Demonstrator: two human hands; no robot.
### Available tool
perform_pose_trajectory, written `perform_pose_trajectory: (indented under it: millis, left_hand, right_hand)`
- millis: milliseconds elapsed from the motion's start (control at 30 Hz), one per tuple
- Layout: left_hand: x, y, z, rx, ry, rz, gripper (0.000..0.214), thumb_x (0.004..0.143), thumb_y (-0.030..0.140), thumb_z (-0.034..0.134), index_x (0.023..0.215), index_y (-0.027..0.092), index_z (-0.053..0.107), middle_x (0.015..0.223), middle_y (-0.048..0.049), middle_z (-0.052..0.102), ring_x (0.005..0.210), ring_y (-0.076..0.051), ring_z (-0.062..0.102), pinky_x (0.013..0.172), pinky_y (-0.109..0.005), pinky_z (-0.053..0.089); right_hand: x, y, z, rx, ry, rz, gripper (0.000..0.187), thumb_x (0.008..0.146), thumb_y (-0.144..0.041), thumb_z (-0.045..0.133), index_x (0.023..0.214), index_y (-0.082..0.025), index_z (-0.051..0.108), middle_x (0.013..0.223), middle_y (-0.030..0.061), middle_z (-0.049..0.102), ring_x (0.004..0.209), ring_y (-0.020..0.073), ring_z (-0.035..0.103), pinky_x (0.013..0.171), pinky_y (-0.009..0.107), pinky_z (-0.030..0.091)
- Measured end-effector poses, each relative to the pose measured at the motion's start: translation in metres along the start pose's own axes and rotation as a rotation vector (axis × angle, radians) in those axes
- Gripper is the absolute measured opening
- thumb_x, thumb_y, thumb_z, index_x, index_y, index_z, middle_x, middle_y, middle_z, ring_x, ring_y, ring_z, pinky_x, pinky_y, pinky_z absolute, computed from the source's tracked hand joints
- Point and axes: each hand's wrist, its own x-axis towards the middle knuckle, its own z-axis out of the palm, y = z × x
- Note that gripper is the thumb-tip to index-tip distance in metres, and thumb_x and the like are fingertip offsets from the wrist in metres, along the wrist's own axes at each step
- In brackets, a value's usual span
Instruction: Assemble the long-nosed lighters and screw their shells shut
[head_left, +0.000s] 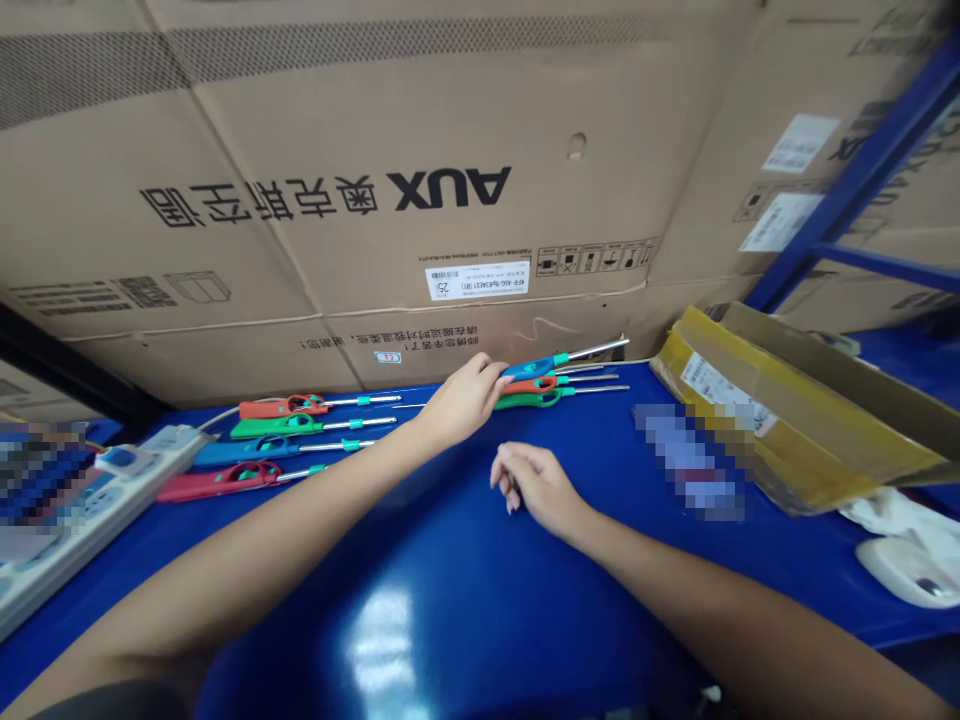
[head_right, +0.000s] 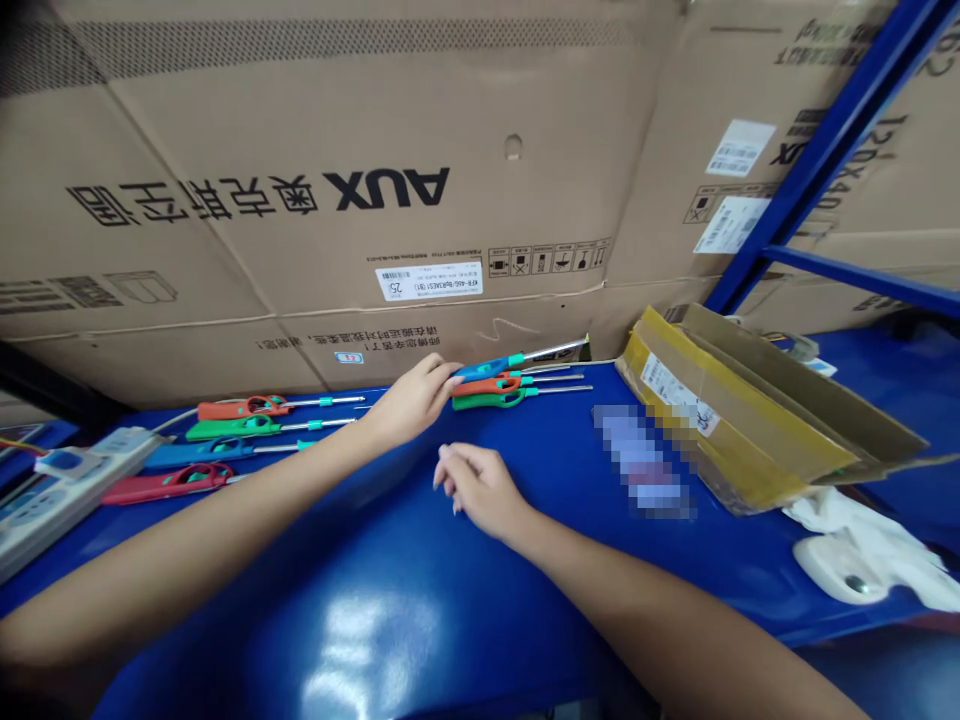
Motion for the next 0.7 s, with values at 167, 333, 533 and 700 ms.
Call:
perform_pose_trajectory:
  millis: [167, 333, 533, 700]
  left_hand:
    - [0.035, -0.006, 0.029, 0.181, -0.072, 0.077, 0.032, 0.104, 0.030, 0.044, 0.122, 0.009, 0.062, 0.114, -0.0169, 0.059, 0.106, -0.029, 0.059, 0.095, -0.042, 0.048]
    - [0.044, -0.013, 0.043, 0.256, -0.084, 0.083, 0.032, 0.102, 0.027, 0.049, 0.127, 0.011, 0.061, 0.119, -0.0173, 0.060, 0.112, -0.030, 0.057, 0.094, -0.042, 0.048]
    - [0.029, -0.015, 0.037, 0.231, -0.048, 0.042, 0.032, 0.100, 0.024, 0.048, 0.128, 0.014, 0.060, 0.123, -0.0148, 0.060, 0.114, -0.027, 0.058, 0.099, -0.040, 0.047]
    - [-0.025, -0.023, -0.017, 0.189, -0.085, -0.007, 0.032, 0.098, 0.024, 0.047, 0.124, 0.015, 0.063, 0.125, -0.0132, 0.060, 0.117, -0.026, 0.058, 0.103, -0.038, 0.047]
  right_hand:
    - [-0.009, -0.003, 0.003, -0.310, -0.277, -0.236, 0.045, 0.096, -0.045, 0.054, 0.060, -0.019, 0.060, 0.060, 0.0005, 0.060, 0.059, 0.0128, 0.056, 0.064, 0.028, 0.043]
    - [-0.010, -0.001, 0.003, -0.480, -0.345, -0.342, 0.043, 0.100, -0.037, 0.047, 0.061, -0.020, 0.057, 0.062, 0.0016, 0.061, 0.059, 0.0135, 0.056, 0.064, 0.028, 0.043]
    - [-0.009, 0.000, 0.002, -0.541, -0.343, -0.359, 0.043, 0.103, -0.033, 0.043, 0.065, -0.020, 0.059, 0.064, 0.0014, 0.063, 0.061, 0.0129, 0.058, 0.065, 0.026, 0.045]
    - [-0.011, 0.000, 0.002, -0.579, -0.369, -0.350, 0.039, 0.102, -0.031, 0.045, 0.067, -0.020, 0.059, 0.065, 0.0017, 0.061, 0.061, 0.0136, 0.056, 0.063, 0.027, 0.043]
